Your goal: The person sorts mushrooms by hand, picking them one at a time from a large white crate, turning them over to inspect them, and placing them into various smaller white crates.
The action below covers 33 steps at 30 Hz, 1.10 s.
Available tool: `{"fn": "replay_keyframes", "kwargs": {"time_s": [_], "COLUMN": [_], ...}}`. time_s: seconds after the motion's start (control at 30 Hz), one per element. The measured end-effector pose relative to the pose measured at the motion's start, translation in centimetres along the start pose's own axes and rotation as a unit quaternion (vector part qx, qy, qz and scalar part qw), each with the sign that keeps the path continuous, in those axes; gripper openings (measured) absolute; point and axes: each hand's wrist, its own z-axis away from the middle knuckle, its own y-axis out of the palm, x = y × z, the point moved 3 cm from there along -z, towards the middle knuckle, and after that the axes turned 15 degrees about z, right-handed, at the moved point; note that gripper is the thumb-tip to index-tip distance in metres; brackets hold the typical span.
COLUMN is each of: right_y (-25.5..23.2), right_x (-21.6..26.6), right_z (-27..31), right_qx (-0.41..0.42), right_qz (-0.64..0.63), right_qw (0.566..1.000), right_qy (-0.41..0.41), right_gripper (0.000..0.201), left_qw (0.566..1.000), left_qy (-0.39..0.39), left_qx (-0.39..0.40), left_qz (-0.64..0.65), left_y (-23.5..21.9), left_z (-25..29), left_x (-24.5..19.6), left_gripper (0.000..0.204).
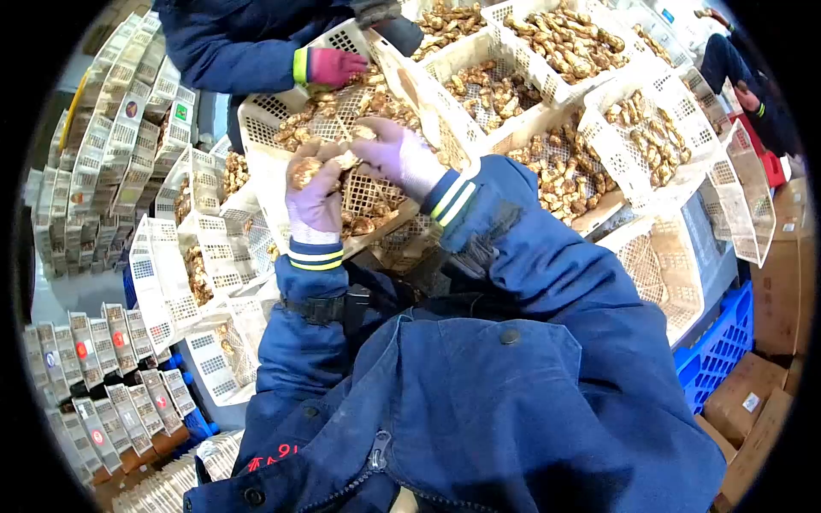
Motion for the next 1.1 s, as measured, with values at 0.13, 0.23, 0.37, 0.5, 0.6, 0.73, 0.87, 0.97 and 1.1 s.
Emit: {"fn": "replay_keyframes", "kwargs": {"time_s": [0.13, 0.23, 0.37, 0.5, 0.6, 0.73, 0.87, 0.97, 1.1], "right_y": [-0.6, -0.2, 0.6, 1.2, 0.8, 0.8, 1.6, 1.5, 1.6], "right_x": [1.2, 1.1, -0.5, -2.1, -1.4, -0.5, 0.3, -0.8, -1.3], "right_z": [-0.3, -0.2, -0.8, -1.2, -0.6, 0.2, 0.3, -0.6, -0.9], "right_qx": [0.014, 0.017, 0.006, 0.047, 0.040, 0.057, 0.113, 0.072, 0.044], "right_qz": [0.127, 0.108, 0.002, -0.090, -0.009, -0.032, -0.084, -0.004, -0.057], "right_qw": [0.981, 0.982, 0.995, 0.995, 0.998, 0.996, 0.987, 0.991, 0.995], "right_qy": [-0.143, -0.151, -0.101, 0.026, -0.056, -0.053, -0.071, -0.113, -0.073], "right_gripper": [0.055, 0.056, 0.058, 0.048, 0.036, 0.048, 0.060, 0.060, 0.057], "left_qw": [0.990, 0.951, 0.958, 0.955, 0.946, 0.955, 0.975, 0.988, 0.968], "left_qy": [-0.116, -0.296, -0.282, -0.295, -0.317, -0.291, -0.216, -0.121, 0.026], "left_qx": [-0.079, -0.087, -0.039, -0.032, -0.029, -0.032, -0.042, -0.091, -0.136], "left_qz": [0.019, 0.030, -0.025, -0.031, -0.057, 0.039, 0.035, -0.037, -0.211], "left_y": [-0.8, -3.5, -2.9, -3.2, -3.5, -3.1, -2.9, -4.5, -6.0], "left_z": [1.1, 1.4, 1.9, 1.8, 1.9, 1.7, 1.9, 1.3, 0.8], "left_x": [-1.3, 1.0, 0.9, 0.9, 1.3, 1.3, 0.7, 1.6, 2.4], "left_gripper": [0.035, 0.034, 0.031, 0.029, 0.035, 0.029, 0.017, 0.021, 0.028]}}
